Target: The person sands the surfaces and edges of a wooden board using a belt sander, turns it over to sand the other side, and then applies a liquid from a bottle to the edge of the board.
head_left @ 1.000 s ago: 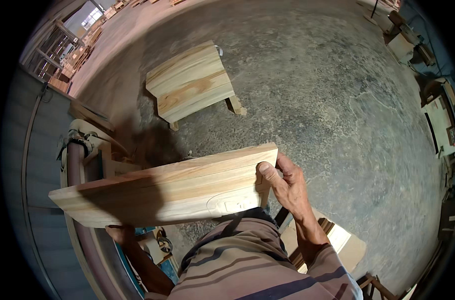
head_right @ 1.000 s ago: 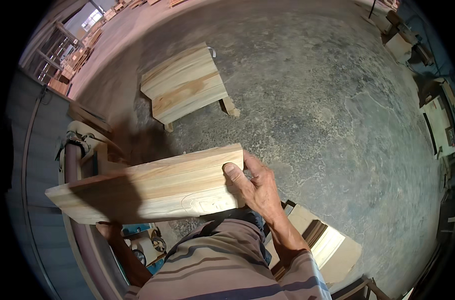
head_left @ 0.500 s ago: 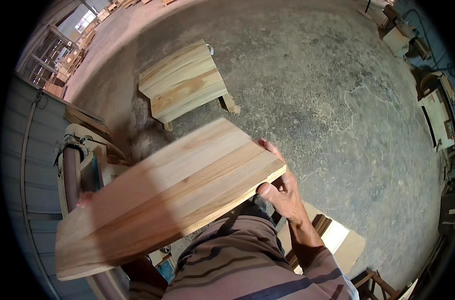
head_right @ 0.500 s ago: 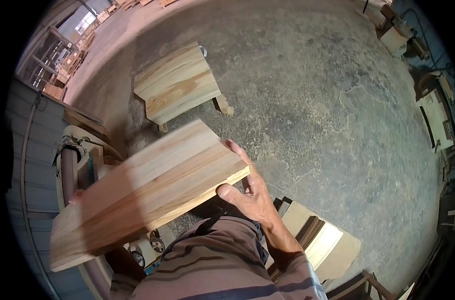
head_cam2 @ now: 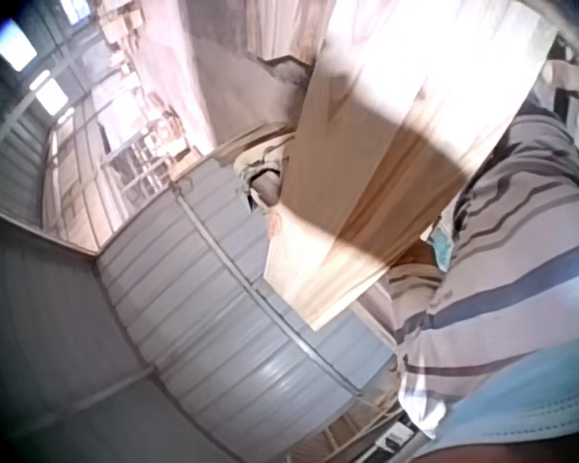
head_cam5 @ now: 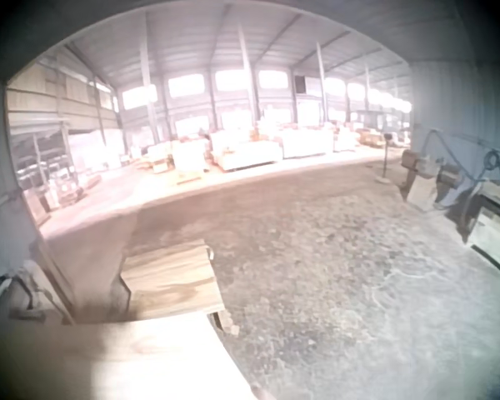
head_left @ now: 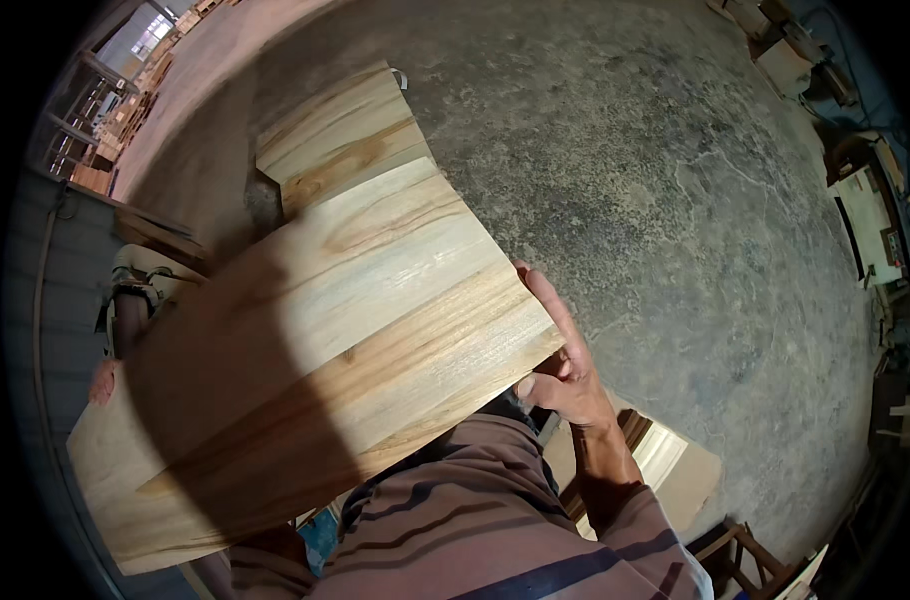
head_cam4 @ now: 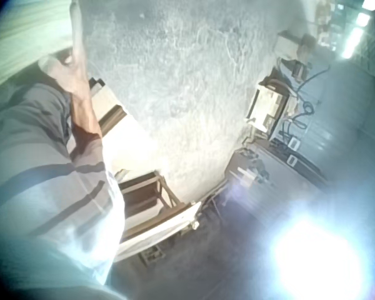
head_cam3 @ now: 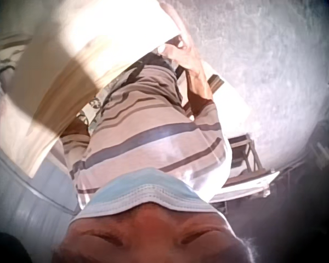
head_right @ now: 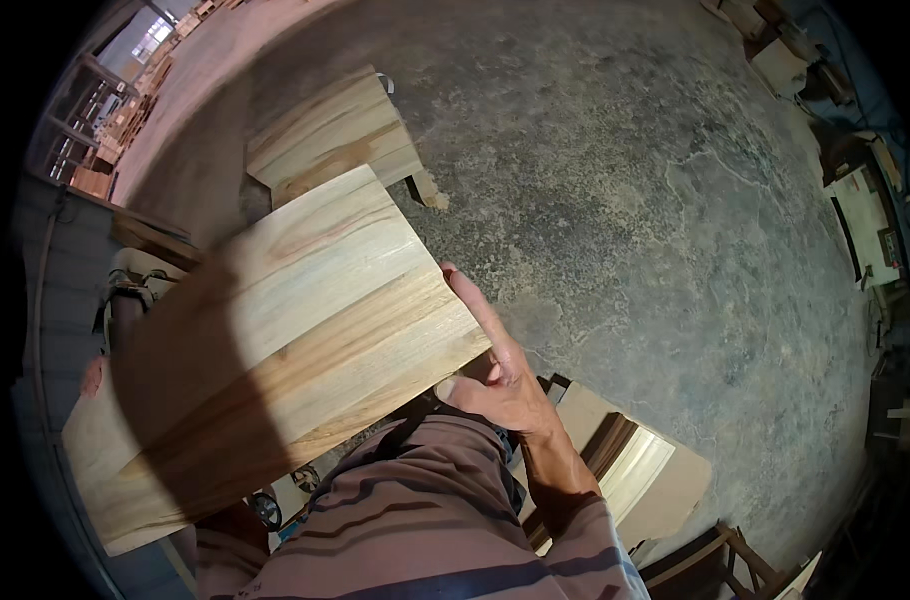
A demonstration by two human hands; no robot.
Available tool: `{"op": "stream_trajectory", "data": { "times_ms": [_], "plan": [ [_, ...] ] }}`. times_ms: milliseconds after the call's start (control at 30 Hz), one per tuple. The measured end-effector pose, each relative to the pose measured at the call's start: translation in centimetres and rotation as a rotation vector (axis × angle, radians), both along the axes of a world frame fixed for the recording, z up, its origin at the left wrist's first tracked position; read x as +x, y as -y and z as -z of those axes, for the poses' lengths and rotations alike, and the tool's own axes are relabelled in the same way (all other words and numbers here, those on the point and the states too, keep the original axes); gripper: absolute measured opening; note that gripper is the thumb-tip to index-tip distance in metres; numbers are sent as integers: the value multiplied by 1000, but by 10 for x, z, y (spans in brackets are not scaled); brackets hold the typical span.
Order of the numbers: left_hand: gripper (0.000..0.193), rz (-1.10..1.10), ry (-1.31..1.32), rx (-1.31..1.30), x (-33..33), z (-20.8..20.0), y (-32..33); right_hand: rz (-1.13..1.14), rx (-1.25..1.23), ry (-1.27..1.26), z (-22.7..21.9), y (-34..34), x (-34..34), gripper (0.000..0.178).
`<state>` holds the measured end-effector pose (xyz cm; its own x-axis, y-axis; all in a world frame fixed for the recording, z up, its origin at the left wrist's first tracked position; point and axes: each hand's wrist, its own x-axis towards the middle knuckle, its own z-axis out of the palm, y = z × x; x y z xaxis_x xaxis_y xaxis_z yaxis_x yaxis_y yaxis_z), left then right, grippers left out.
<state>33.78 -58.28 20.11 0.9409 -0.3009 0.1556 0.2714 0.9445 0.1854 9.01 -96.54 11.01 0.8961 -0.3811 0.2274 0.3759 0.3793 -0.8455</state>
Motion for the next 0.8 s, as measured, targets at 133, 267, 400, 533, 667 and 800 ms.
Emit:
{"op": "stream_trajectory", "data": {
  "times_ms": [133, 267, 400, 533, 667, 800],
  "plan": [
    [31, 4, -7, 17, 0, -2, 9, 0, 38, -1, 1, 6, -6, 85],
    [33, -5, -6, 31, -3, -13, 17, 7, 35, 2, 0, 11, -10, 84],
    [34, -4, -15, 37, 0, -11, 23, 29, 54, -17, -2, 13, -12, 84],
    [36, -18, -10, 54, -3, -14, 24, 54, 87, -41, -1, 14, -12, 84],
    [37, -29, -16, 69, 0, -10, 21, 36, 126, -43, 1, 17, -11, 83],
    [39, -69, 1, 101, -2, -16, 15, 51, 128, -56, -5, 15, -9, 81]
  ]
}}
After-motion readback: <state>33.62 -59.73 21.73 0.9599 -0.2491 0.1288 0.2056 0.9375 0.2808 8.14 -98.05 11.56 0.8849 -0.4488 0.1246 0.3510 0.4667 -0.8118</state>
